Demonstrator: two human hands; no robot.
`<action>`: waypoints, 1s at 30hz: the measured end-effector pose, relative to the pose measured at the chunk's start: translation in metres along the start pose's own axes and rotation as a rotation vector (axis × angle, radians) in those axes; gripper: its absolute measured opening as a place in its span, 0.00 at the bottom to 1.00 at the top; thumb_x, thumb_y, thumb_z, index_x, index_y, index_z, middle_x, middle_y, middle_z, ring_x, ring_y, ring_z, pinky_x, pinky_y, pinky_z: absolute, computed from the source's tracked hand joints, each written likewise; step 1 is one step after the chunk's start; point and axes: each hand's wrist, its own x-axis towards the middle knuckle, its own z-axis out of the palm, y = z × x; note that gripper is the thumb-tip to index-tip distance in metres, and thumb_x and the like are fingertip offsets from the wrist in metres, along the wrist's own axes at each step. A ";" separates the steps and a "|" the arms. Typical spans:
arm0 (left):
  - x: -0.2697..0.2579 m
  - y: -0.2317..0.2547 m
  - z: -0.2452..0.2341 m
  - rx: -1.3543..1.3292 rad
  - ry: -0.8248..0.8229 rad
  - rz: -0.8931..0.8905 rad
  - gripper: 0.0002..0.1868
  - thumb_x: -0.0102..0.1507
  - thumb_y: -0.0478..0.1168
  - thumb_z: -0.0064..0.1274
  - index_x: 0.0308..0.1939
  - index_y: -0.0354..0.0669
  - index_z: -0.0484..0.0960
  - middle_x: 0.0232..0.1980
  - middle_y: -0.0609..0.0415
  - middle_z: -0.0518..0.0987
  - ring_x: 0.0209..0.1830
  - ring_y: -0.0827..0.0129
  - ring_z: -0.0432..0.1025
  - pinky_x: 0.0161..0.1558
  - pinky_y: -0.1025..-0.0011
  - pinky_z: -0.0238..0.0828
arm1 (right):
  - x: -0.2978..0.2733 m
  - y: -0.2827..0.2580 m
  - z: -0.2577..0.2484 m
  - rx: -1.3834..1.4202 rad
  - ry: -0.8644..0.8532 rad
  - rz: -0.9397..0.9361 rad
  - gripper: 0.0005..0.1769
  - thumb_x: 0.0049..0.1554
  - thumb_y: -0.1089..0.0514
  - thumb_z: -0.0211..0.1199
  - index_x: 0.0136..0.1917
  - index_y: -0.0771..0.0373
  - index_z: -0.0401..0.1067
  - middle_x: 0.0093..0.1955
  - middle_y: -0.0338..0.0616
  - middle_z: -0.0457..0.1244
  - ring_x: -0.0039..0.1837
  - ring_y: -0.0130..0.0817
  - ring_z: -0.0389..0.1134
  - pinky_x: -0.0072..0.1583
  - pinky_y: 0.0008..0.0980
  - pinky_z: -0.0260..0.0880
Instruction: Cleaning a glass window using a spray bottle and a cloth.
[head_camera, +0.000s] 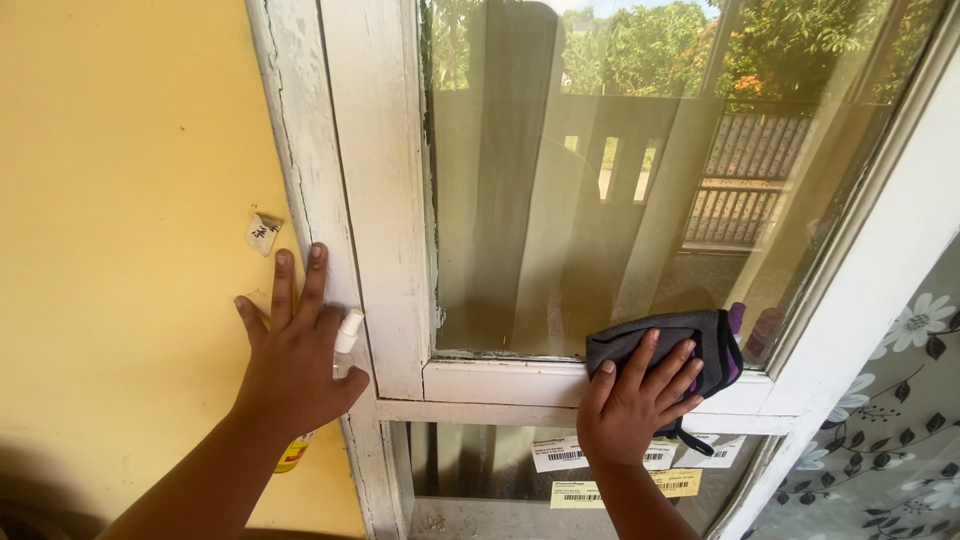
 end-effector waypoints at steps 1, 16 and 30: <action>-0.001 0.001 0.000 -0.002 0.002 0.001 0.31 0.46 0.50 0.64 0.52 0.44 0.78 0.87 0.47 0.34 0.83 0.44 0.21 0.65 0.18 0.28 | -0.001 0.000 0.000 -0.002 0.002 -0.002 0.39 0.66 0.45 0.41 0.84 0.66 0.45 0.87 0.69 0.30 0.85 0.70 0.22 0.74 0.76 0.15; 0.000 0.006 -0.007 0.005 -0.036 -0.013 0.34 0.46 0.51 0.64 0.56 0.46 0.77 0.87 0.49 0.33 0.83 0.47 0.22 0.65 0.19 0.31 | 0.003 0.004 0.005 -0.094 0.007 0.044 0.40 0.64 0.43 0.42 0.85 0.60 0.45 0.87 0.64 0.31 0.86 0.66 0.27 0.75 0.74 0.20; 0.000 0.009 -0.007 -0.016 -0.051 -0.016 0.33 0.46 0.49 0.62 0.55 0.46 0.78 0.87 0.51 0.31 0.83 0.50 0.21 0.65 0.19 0.31 | 0.100 -0.037 -0.021 -0.020 0.084 0.181 0.40 0.68 0.40 0.36 0.88 0.55 0.35 0.88 0.61 0.25 0.87 0.65 0.23 0.77 0.75 0.23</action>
